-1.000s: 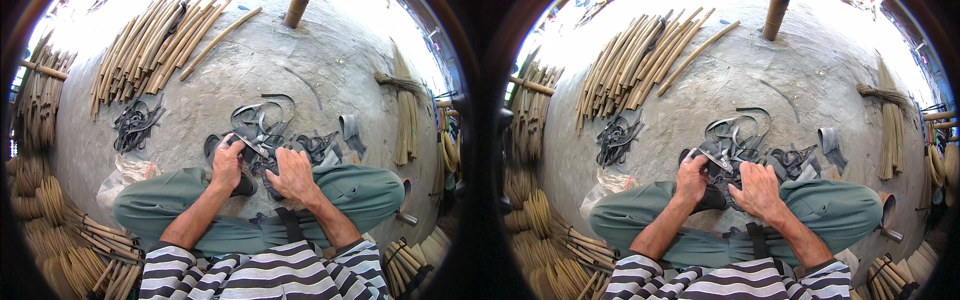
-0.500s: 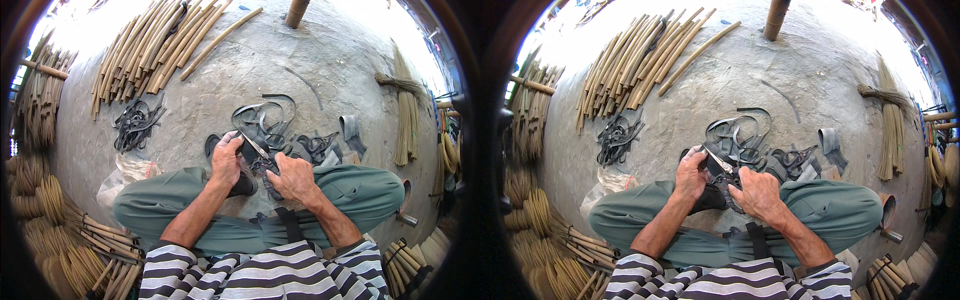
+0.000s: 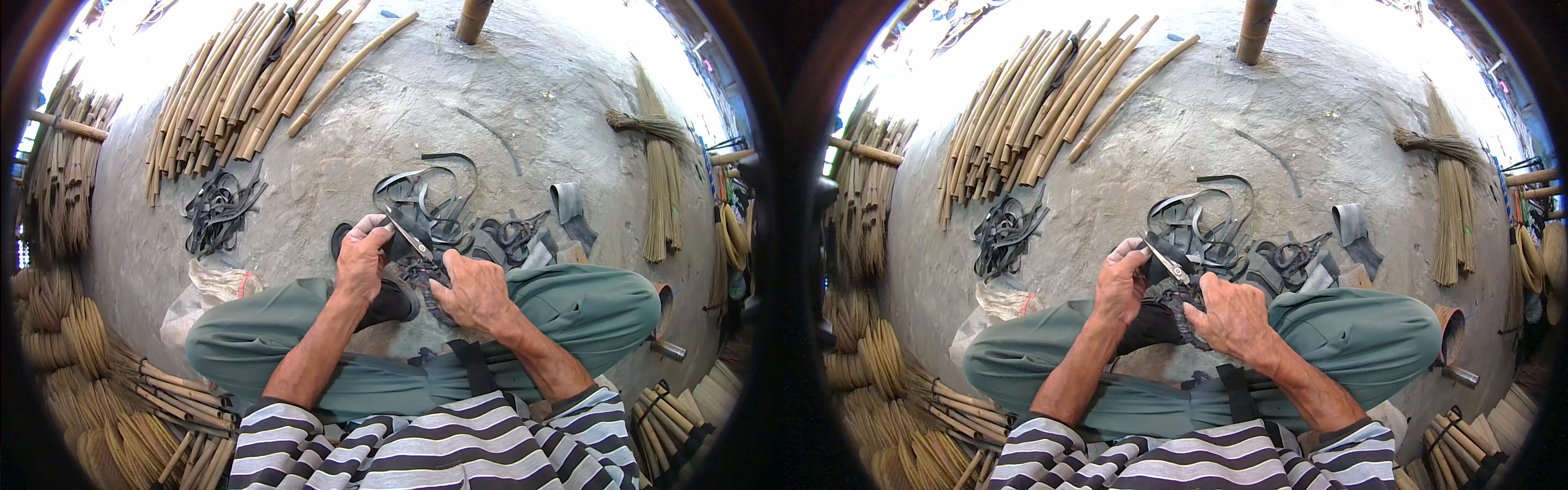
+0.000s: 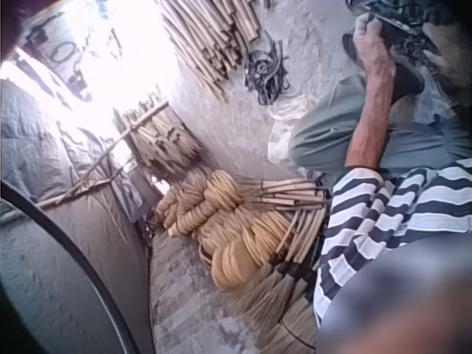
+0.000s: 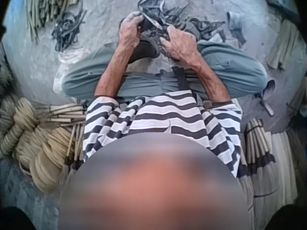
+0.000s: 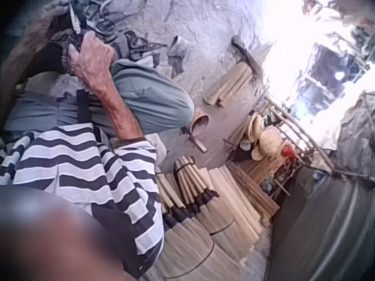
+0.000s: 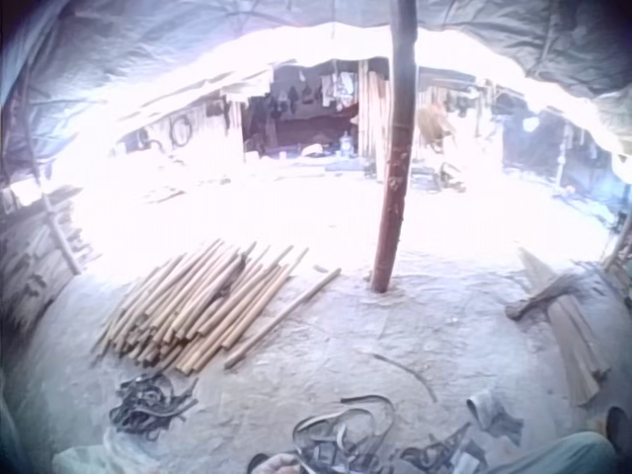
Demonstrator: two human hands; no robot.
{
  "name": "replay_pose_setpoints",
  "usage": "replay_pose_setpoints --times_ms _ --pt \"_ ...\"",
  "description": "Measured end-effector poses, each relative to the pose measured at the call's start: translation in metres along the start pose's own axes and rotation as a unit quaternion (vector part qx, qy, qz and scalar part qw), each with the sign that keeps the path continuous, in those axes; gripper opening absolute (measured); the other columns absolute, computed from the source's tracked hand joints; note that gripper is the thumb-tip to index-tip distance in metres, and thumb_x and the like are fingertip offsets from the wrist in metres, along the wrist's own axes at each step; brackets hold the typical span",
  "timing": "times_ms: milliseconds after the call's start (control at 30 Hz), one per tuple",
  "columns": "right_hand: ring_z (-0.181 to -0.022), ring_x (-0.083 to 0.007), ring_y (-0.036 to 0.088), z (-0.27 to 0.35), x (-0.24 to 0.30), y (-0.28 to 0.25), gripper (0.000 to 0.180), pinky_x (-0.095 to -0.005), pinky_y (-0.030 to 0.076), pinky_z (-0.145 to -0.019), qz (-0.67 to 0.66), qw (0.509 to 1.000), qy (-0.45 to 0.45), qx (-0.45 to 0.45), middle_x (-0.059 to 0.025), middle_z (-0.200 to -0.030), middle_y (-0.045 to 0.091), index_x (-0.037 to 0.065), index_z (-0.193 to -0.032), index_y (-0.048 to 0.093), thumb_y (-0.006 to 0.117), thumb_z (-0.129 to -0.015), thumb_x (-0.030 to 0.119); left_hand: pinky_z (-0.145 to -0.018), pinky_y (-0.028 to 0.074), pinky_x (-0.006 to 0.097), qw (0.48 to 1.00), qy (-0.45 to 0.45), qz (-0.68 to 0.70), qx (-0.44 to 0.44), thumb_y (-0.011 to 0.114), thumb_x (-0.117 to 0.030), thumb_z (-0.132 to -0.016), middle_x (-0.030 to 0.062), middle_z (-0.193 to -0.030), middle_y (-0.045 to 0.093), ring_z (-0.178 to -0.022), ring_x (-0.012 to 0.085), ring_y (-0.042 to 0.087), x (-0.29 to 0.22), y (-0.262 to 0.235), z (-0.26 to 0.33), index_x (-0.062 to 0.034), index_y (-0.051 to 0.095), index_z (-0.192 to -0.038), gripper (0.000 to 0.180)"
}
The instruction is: The person sits cross-legged on the floor and uses shears to cut a black rubber strip into smaller pieces. The person repeatedly repositions the strip and cuts it into short segments, accumulating cut pieces on the floor.
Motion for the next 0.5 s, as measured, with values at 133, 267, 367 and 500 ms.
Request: replay_pose_setpoints --times_ms 133,267,367,500 --pt "-0.070 -0.0411 0.073 0.001 0.003 0.001 0.041 -0.0520 0.056 -0.064 0.009 1.000 -0.007 0.006 -0.0222 -0.075 0.071 0.000 -0.093 0.060 0.075 -0.091 0.038 -0.073 0.061 0.027 1.000 -0.008 0.003 -0.001 0.069 -0.009 -0.097 0.0008 -0.093 0.075 -0.079 0.0092 0.071 0.000 -0.004 -0.004 -0.0066 0.069 -0.106 0.008" --pt "-0.071 -0.0412 0.073 0.001 -0.001 0.003 0.041 -0.0520 0.056 -0.065 0.012 1.000 0.004 0.016 -0.0226 -0.075 0.071 0.000 -0.093 0.060 0.074 -0.093 0.038 -0.073 0.060 0.027 1.000 -0.014 0.003 -0.007 0.069 -0.009 -0.098 0.0010 -0.094 0.075 -0.080 0.0092 0.071 -0.001 -0.005 -0.005 -0.0070 0.069 -0.105 0.008" --pt "-0.072 -0.0426 0.073 -0.001 -0.006 0.006 0.041 -0.0529 0.056 -0.065 0.028 0.999 0.027 0.021 -0.0220 -0.077 0.072 0.001 -0.094 0.061 0.076 -0.091 0.038 -0.071 0.059 0.026 1.000 -0.023 -0.001 -0.017 0.069 -0.010 -0.098 0.0007 -0.094 0.075 -0.080 0.0088 0.070 -0.002 -0.004 -0.003 -0.0073 0.069 -0.106 0.008" --pt "-0.081 -0.0445 0.069 -0.009 -0.012 -0.002 0.034 -0.0516 0.055 -0.071 -0.049 0.995 0.015 -0.090 -0.0211 -0.083 0.067 0.001 -0.099 0.056 0.079 -0.086 0.023 -0.069 0.058 0.026 1.000 -0.023 -0.002 -0.012 0.070 -0.011 -0.099 0.0005 -0.095 0.074 -0.079 0.0083 0.070 0.000 0.001 0.001 -0.0077 0.069 -0.108 0.010"
Point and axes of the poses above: each hand's wrist, its own z-axis away from the middle knuckle, its own y-axis out of the palm, x = y × z, the point moved 3 cm from there along -z, towards the middle knuckle
